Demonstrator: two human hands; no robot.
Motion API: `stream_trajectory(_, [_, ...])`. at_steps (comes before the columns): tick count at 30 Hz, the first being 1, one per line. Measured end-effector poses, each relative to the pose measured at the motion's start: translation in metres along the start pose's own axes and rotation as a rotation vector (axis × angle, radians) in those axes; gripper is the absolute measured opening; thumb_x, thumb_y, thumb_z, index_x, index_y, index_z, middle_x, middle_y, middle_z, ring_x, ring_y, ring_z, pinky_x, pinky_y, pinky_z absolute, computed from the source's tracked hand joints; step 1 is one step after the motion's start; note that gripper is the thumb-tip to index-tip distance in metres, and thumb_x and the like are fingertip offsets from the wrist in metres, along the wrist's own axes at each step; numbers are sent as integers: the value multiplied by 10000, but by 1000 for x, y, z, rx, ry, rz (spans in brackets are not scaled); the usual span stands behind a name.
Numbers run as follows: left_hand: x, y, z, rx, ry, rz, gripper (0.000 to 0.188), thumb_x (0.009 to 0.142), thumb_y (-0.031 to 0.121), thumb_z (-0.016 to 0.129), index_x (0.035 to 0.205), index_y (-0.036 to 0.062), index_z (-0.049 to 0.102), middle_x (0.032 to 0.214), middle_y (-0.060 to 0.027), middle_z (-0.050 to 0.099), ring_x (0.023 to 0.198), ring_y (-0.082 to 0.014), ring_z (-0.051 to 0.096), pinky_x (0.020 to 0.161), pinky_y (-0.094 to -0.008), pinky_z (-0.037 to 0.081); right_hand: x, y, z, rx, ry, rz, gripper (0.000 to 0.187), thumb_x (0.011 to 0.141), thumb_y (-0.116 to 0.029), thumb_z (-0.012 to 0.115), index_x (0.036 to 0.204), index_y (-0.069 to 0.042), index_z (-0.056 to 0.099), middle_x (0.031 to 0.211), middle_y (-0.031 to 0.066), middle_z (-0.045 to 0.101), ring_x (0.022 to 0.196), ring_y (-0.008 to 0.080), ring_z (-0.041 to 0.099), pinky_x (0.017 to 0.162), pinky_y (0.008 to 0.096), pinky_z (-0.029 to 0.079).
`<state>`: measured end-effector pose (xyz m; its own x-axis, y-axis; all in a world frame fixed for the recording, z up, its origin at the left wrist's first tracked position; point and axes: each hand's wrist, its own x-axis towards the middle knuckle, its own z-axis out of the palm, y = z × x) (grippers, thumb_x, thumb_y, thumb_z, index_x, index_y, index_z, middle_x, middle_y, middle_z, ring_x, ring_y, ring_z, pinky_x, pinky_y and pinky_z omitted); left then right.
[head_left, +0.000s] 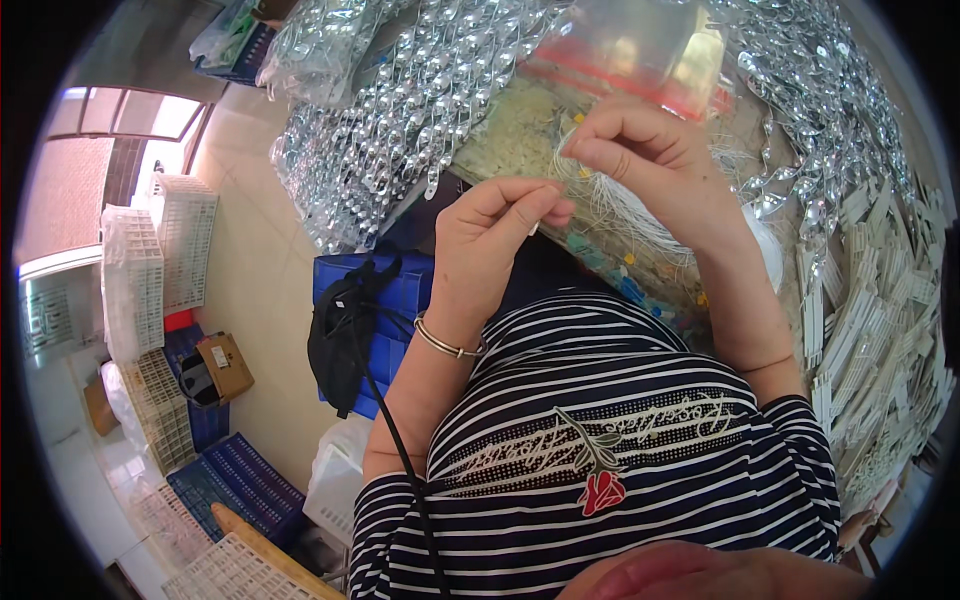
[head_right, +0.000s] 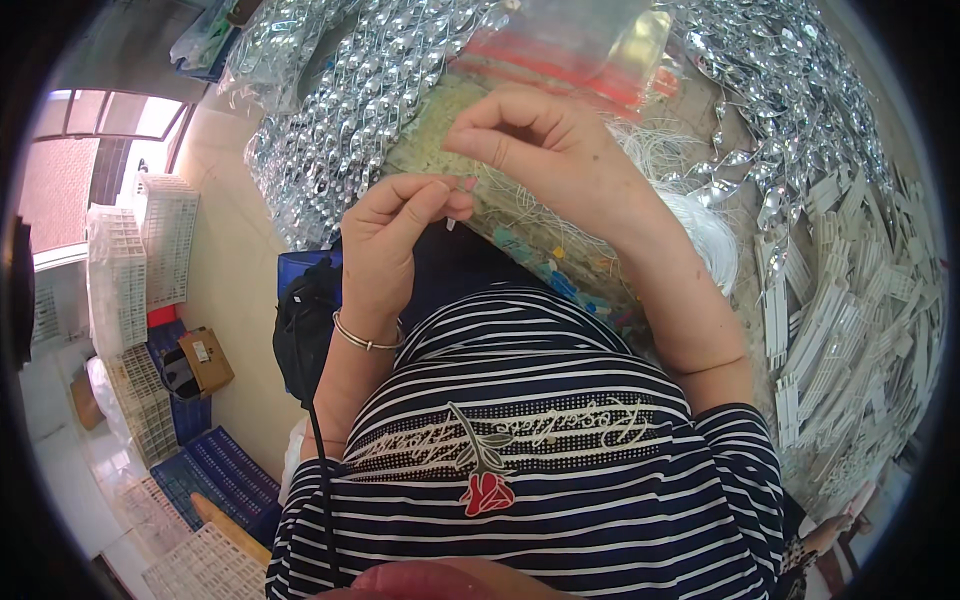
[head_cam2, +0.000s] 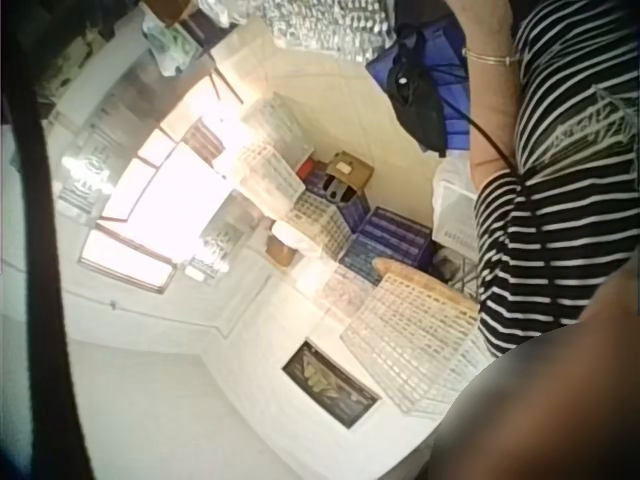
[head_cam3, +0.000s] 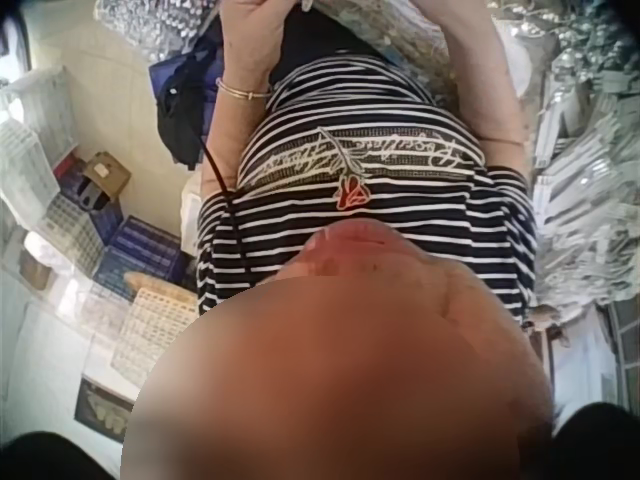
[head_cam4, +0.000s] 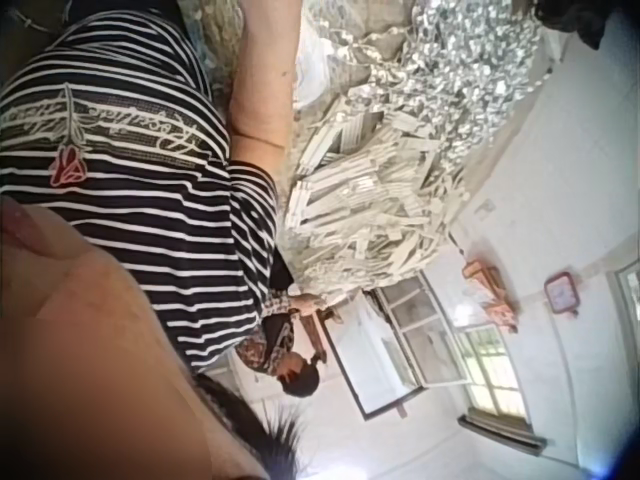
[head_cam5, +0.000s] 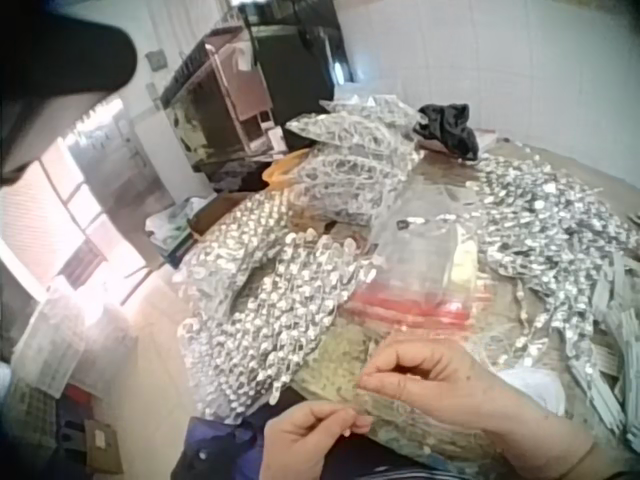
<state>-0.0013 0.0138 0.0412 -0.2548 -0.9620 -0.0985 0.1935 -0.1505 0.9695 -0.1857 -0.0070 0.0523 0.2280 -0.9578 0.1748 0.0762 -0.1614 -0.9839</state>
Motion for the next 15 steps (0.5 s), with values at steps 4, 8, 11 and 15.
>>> stream_trajectory(4, [0,-2,-2,14,-17,-2,134,869,51,595,952,-46,634,831,-93,666,758,-127,628,722,-232,499,0,-2,2,-204,-69,-34,79,824,-54,638,884,-5,651,833,12,592,777,79,535,690,215,420])
stream_trajectory(8, [-1,-2,-3,57,-39,-7,126,865,48,601,945,-44,633,830,-89,666,763,-124,629,723,-233,502,-1,-1,4,-204,-76,-29,59,811,-45,643,854,-10,662,826,17,593,765,80,538,687,217,420])
stream_trajectory(11, [-2,-1,-3,79,-51,-23,118,863,46,602,936,-42,631,824,-87,665,762,-123,630,720,-233,506,0,0,5,-170,-70,0,56,808,-43,644,846,-9,666,824,16,595,762,82,541,687,221,423])
stream_trajectory(15, [-1,-1,-5,74,-68,-59,116,859,49,609,930,-40,630,817,-88,664,757,-123,630,715,-231,509,0,2,6,-117,-91,28,54,807,-39,641,844,-7,665,820,15,594,767,80,543,693,222,428])
